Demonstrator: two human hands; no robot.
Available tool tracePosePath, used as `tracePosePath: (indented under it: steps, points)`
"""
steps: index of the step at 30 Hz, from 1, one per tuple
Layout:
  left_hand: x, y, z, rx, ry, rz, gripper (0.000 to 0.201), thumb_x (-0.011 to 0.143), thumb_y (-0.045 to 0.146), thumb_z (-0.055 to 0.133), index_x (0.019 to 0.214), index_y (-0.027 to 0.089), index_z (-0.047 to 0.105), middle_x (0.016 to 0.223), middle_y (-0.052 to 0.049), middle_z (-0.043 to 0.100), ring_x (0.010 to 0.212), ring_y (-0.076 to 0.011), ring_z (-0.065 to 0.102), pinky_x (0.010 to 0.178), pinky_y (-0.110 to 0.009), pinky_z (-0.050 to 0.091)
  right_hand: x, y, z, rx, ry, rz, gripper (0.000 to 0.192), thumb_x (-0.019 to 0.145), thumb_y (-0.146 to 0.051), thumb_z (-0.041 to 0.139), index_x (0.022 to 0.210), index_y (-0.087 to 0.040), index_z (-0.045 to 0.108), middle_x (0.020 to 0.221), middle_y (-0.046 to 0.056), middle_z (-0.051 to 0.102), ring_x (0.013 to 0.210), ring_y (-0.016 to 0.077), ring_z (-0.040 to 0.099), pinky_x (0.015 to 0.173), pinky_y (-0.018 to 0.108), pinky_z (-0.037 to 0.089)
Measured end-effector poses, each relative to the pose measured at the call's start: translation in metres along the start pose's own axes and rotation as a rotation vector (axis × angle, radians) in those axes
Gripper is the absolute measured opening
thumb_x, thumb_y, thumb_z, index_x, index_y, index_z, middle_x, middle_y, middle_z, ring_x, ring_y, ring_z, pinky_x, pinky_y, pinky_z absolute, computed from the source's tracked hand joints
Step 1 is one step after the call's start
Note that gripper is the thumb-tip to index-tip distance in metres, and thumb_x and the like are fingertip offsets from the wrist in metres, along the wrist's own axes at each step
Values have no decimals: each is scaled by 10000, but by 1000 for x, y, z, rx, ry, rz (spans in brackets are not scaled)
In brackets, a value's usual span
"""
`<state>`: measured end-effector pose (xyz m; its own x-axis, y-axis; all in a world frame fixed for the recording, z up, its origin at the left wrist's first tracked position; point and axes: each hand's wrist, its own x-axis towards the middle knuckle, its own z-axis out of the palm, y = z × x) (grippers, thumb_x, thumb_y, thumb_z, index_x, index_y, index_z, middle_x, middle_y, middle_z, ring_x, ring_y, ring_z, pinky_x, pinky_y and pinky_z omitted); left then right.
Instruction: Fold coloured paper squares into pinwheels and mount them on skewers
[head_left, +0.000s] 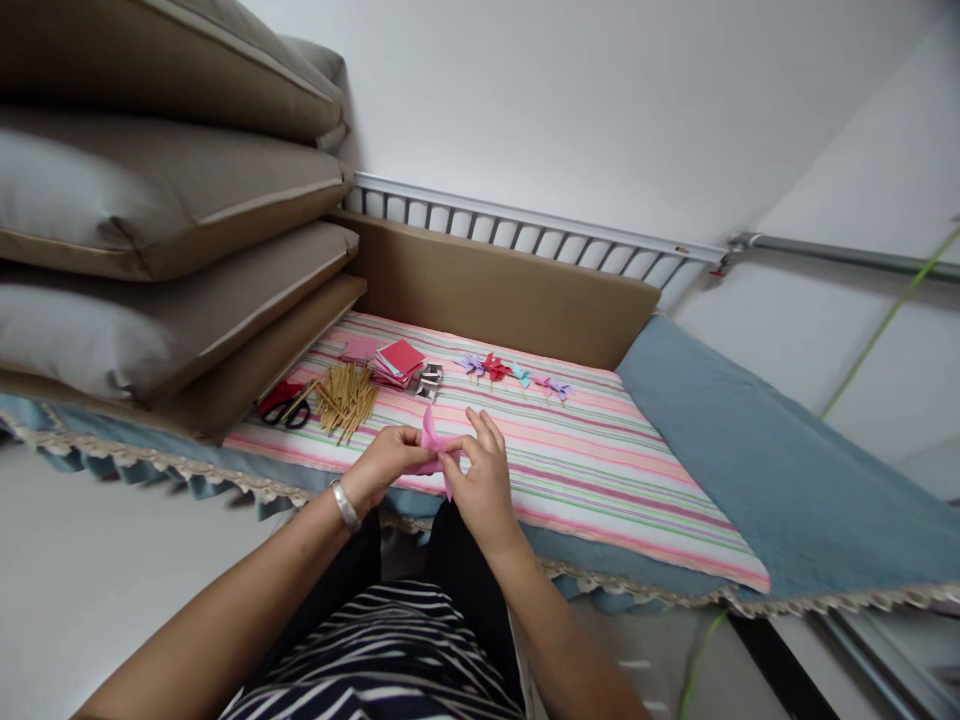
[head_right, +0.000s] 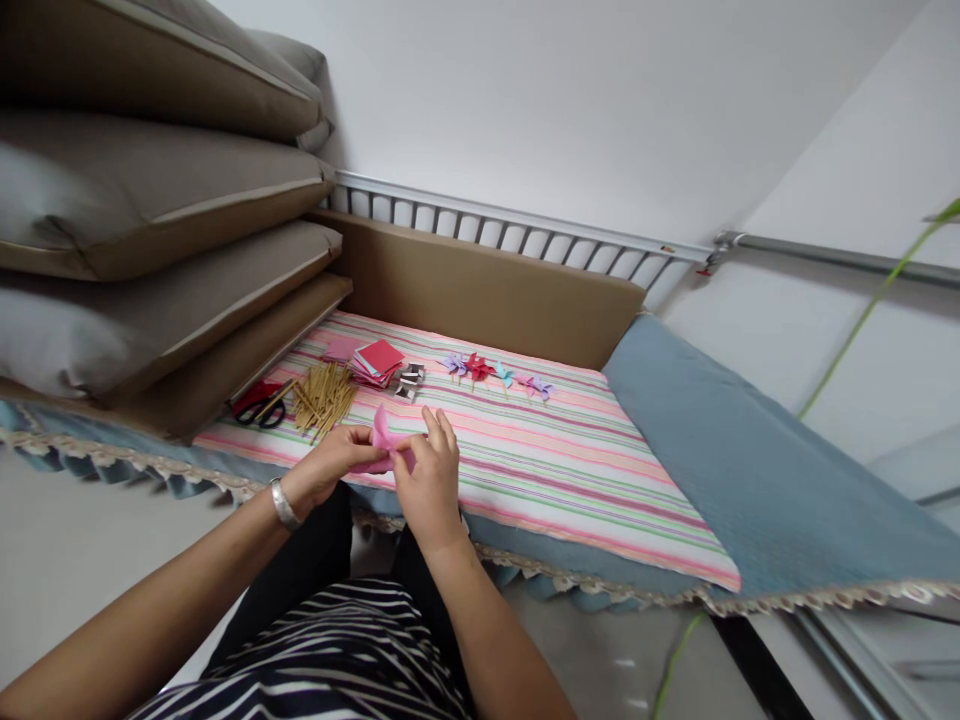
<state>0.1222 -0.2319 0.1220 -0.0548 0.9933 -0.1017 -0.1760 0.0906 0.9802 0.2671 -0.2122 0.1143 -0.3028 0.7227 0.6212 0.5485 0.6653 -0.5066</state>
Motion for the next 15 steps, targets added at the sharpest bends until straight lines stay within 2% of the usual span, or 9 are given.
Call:
tracePosePath:
  steps: [2,5,7,9,11,15]
  points:
    - [3,-1,-1,30,10,0,148,525,233,729,538,136,618,507,20,564,495,-102,528,573,-242,444,3,-1,-3,5,-14,10,91,745,-168,609,823,-197,645,1331,124,488,1303,289,336,1042,499,300]
    - [6,-1,-3,73,4,2,127,530,194,700,496,143,589,475,33,537,472,-94,502,551,-233,422,11,-2,-13,46,-56,37,359,688,-143,638,1041,-202,614,1236,117,568,1218,281,440,1020,476,329]
    - [7,1,-4,108,-12,10,133,527,172,686,471,147,568,459,42,515,457,-87,479,530,-224,401,19,0,-20,110,-152,121,479,673,-151,640,1141,-224,572,1116,82,631,1079,258,543,938,438,402]
    - [8,3,-3,143,-32,17,133,518,145,676,452,147,560,445,49,499,438,-75,446,495,-210,365,26,3,-24,203,-299,224,498,672,-162,631,1160,-234,563,953,38,663,892,215,606,810,368,458]
    - [8,4,-2,173,-53,20,119,506,123,669,448,143,567,441,50,499,426,-69,425,468,-203,334,30,6,-25,301,-432,279,470,669,-156,611,1132,-228,577,785,-11,640,723,165,597,682,294,457]
    - [9,6,0,190,-99,1,101,488,123,683,462,142,587,456,36,538,441,-90,471,471,-212,365,34,11,-20,465,-546,301,379,658,-152,580,1032,-212,604,611,-70,550,547,102,494,511,207,360]
